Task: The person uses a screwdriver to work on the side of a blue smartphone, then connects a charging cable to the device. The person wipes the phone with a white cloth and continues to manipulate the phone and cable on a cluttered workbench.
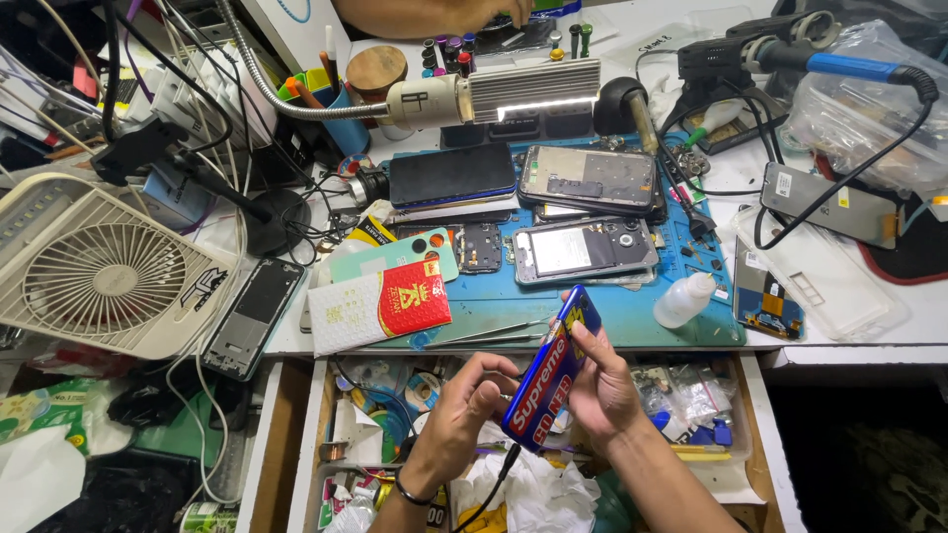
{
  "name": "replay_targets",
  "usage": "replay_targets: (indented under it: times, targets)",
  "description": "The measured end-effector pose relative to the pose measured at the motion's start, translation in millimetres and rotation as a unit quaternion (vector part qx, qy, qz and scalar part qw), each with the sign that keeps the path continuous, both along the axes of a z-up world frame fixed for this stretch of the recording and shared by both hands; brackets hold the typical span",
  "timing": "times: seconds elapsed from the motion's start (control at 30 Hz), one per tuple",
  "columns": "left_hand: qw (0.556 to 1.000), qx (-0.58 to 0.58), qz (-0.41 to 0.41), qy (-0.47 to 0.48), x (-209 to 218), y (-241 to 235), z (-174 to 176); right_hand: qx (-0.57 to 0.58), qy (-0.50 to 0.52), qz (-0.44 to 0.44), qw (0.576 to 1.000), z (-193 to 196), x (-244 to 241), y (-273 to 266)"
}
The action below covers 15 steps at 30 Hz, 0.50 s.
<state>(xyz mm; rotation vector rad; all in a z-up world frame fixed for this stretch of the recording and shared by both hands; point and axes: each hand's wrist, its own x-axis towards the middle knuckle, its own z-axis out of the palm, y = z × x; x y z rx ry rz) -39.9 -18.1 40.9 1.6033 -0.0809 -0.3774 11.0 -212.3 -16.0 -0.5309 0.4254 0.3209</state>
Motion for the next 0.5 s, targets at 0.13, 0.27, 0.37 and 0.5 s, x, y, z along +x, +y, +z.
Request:
replay_targets:
  times: [0.13, 0.27, 0.37, 0.5]
  targets:
    - [0.998, -0.058, 0.015, -0.016, 1, 1, -6, -0.080, 0.009, -0.003, 0.997, 3, 3, -2]
    - [0.995, -0.084, -0.040, -0.027, -3, -4, -3, -0.062, 0.015, -0.009, 0.998, -4, 4, -4]
    - [0.995, -0.078, -0.049, -0.039, -2, -3, -5, -0.063, 0.001, -0.009, 0.998, -5, 5, -3]
    - [0.993, -0.107, 0.052, -0.002, 6, -4, -11, -0.066, -0.019, -0.001, 0.998, 2, 2, -1]
